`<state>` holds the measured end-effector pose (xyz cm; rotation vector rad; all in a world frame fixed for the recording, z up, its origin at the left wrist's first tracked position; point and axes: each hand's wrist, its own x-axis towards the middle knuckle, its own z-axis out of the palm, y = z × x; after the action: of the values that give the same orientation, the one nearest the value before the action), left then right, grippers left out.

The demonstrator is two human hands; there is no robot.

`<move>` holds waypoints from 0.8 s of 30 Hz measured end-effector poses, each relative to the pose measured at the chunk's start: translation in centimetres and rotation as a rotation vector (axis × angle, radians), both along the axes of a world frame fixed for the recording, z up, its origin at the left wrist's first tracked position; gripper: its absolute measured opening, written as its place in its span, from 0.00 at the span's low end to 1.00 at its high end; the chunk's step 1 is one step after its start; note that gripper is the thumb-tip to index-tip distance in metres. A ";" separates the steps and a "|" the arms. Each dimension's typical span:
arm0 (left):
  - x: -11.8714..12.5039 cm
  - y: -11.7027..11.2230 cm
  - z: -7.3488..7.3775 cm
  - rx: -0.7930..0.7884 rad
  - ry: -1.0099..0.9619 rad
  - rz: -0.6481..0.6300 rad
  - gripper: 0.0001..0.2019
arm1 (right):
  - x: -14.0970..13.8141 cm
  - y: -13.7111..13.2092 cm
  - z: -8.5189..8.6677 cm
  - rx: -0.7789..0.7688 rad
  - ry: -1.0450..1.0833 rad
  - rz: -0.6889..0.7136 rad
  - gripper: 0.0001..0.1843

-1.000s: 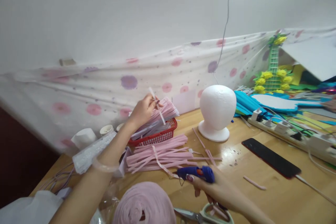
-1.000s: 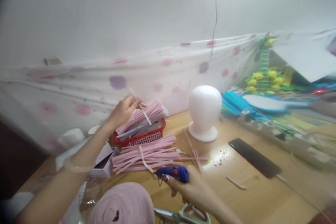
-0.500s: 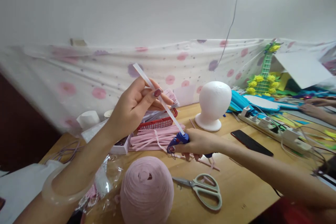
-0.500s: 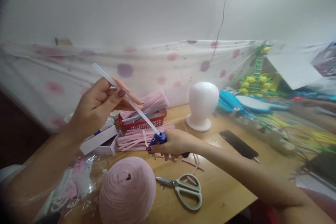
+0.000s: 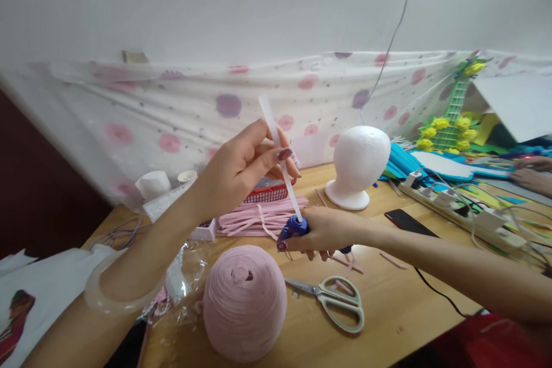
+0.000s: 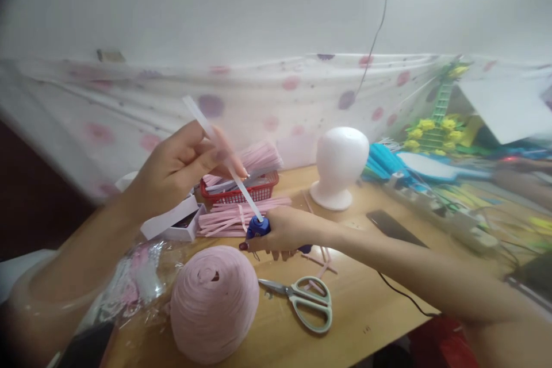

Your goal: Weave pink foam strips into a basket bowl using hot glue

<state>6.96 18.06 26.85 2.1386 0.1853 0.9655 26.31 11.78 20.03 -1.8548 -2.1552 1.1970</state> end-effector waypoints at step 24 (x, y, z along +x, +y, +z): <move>-0.6 -3.0 -3.0 -0.078 -0.107 0.175 0.09 | 0.4 -1.6 -0.2 0.038 -0.015 -0.038 0.33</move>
<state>6.41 15.11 23.90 2.0183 0.3556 1.1515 26.71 10.21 19.79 -1.8866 -2.1251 1.1309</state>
